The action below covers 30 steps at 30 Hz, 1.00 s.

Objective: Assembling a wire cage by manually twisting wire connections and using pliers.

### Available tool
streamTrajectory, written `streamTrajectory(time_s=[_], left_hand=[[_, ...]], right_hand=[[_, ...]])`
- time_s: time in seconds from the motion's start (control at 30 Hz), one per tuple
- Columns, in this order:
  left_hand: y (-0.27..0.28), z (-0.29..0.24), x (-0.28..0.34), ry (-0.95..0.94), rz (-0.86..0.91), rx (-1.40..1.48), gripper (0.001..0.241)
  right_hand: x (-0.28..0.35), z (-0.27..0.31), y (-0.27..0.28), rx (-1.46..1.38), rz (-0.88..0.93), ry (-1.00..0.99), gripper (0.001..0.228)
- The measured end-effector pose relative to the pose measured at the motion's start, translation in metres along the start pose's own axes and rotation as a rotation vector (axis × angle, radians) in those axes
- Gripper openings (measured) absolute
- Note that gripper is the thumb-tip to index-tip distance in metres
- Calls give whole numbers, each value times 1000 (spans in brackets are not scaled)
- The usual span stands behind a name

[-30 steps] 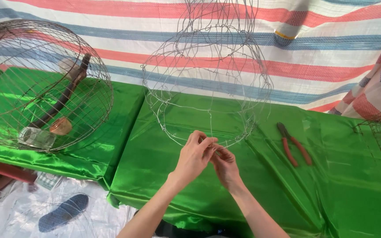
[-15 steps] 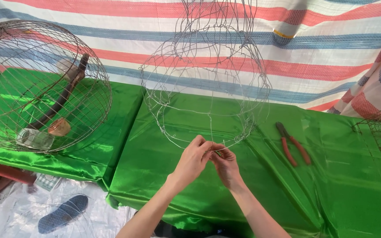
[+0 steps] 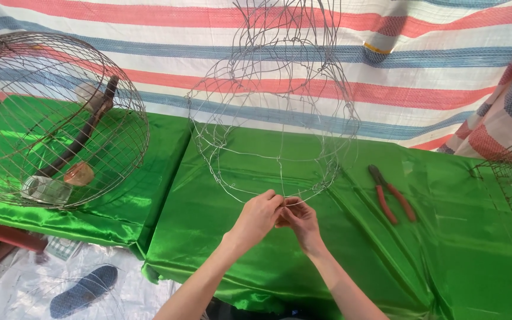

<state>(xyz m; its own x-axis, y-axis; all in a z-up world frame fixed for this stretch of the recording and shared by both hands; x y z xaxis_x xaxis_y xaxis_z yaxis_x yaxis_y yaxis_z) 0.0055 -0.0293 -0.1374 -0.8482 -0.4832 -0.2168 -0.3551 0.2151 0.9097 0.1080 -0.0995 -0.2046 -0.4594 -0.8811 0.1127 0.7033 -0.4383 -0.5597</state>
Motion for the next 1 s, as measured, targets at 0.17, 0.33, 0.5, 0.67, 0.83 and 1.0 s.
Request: streamTrajectory(time_s=[0.17, 0.33, 0.5, 0.67, 0.83, 1.0], left_hand=[[24, -10, -4, -5, -4, 2, 11], [20, -11, -5, -3, -6, -15, 12], [3, -22, 3, -21, 137, -129, 7], [-3, -27, 10, -18, 178, -107, 9], [-20, -27, 15, -57, 187, -151, 22], [-19, -23, 17, -25, 148, -139, 8]], right_hand=[[1, 14, -8, 89, -10, -1, 20], [10, 28, -16, 117, 39, 17, 37], [42, 63, -25, 658, 123, -395, 38], [60, 104, 24, 1127, 400, -403, 40], [59, 136, 67, 1115, 254, -347, 40], [58, 150, 44, 1007, 278, -164, 38]])
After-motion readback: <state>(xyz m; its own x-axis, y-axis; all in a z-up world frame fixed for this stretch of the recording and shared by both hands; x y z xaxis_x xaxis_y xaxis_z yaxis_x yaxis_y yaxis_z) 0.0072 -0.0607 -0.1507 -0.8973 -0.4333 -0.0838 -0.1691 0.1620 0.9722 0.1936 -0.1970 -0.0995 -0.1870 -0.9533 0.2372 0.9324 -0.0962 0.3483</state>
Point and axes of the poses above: each hand's wrist, its own x-axis away from the middle knuckle, its own y-axis out of the back of the hand, z = x × y, the point moved 6 cm from there along -x, towards the middle knuckle, and after that the axes turned 6 degrees about -x, right-handed, at the moved point
